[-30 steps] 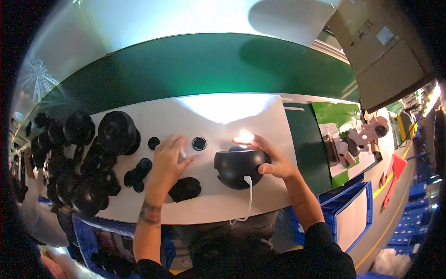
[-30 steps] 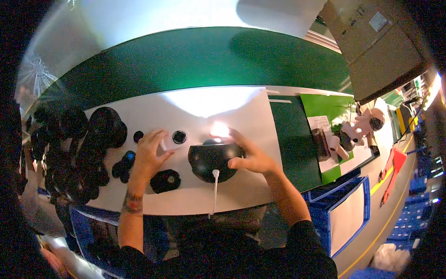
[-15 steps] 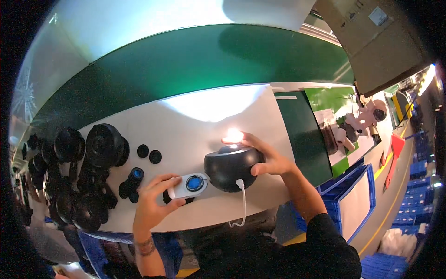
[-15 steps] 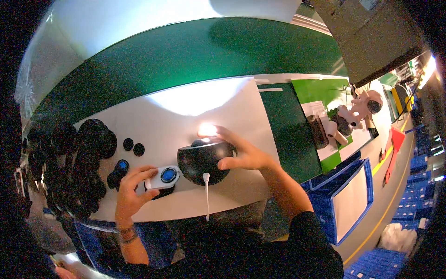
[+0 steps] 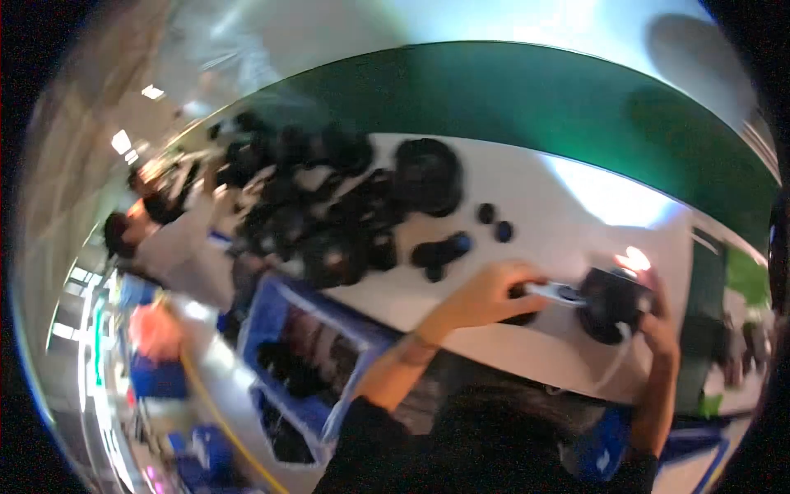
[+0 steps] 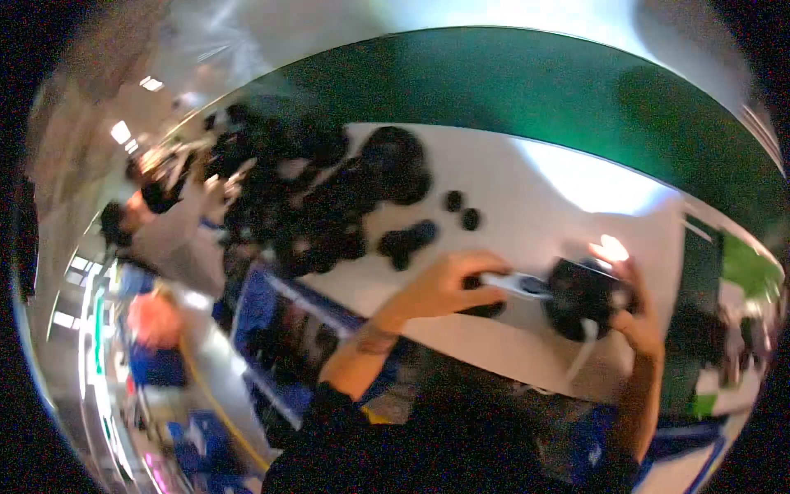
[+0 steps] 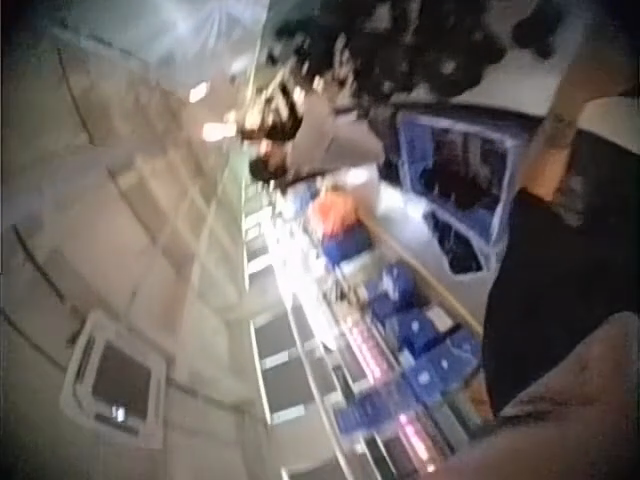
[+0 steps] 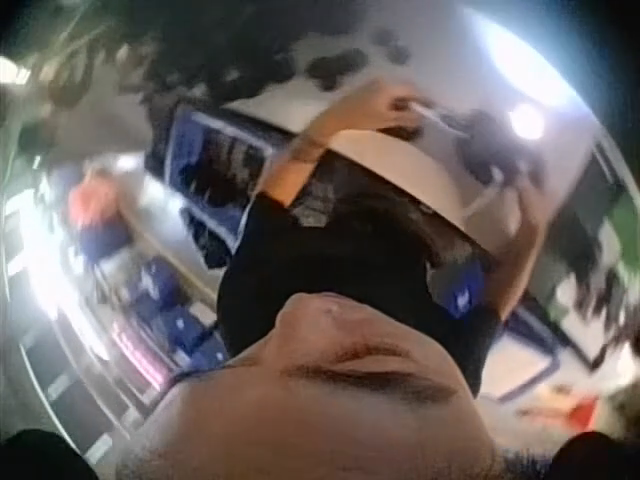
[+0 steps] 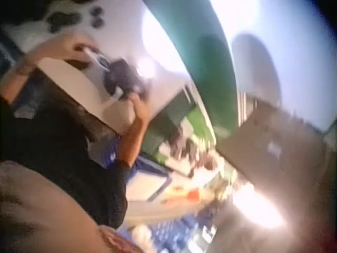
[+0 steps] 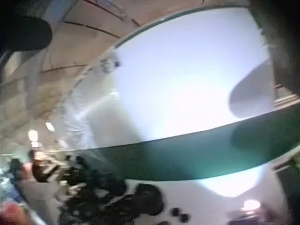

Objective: Testing the light projection quality and assembling components of spherical lamps on a factory production line.

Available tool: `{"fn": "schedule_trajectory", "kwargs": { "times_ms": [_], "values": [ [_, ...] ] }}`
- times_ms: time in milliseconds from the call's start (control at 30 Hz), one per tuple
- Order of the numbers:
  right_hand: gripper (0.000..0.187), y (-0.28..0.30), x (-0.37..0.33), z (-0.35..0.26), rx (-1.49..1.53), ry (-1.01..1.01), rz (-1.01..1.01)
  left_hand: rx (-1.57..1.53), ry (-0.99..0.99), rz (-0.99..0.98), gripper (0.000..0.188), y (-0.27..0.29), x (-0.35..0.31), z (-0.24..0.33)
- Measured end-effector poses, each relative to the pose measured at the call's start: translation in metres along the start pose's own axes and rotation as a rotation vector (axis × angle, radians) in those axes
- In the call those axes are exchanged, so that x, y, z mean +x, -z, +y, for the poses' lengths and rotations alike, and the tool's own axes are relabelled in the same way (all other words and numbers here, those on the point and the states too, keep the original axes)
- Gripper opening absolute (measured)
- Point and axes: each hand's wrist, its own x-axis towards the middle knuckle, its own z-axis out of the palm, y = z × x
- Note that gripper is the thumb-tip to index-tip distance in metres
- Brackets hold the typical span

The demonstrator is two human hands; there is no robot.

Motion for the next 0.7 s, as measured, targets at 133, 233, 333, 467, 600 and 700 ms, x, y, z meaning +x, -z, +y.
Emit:
{"fn": "schedule_trajectory", "kwargs": {
  "times_ms": [133, 233, 333, 467, 600, 700],
  "values": [
    [0.123, -0.012, 0.013, -0.015, -0.079, -0.104, 0.011, -0.096, 0.163, -0.052, 0.045, 0.006, 0.002, 0.010],
    [0.124, -0.010, 0.014, -0.009, -0.103, -0.089, 0.007, -0.079, 0.221, -0.088, 0.045, 0.008, -0.001, 0.009],
    [0.122, -0.010, 0.013, -0.014, -0.111, -0.079, -0.008, -0.061, 0.201, -0.064, 0.047, -0.002, 0.002, 0.011],
    [0.120, -0.011, 0.016, -0.006, -0.080, -0.061, -0.003, -0.102, 0.294, -0.042, 0.057, -0.021, 0.010, 0.015],
    [0.121, -0.013, 0.013, -0.020, -0.066, -0.089, 0.045, -0.057, 0.300, -0.001, 0.076, -0.054, 0.022, 0.026],
    [0.123, -0.023, 0.023, -0.019, -0.033, -0.055, 0.011, -0.374, 0.212, 0.030, 0.097, -0.084, 0.021, 0.027]
  ]
}}
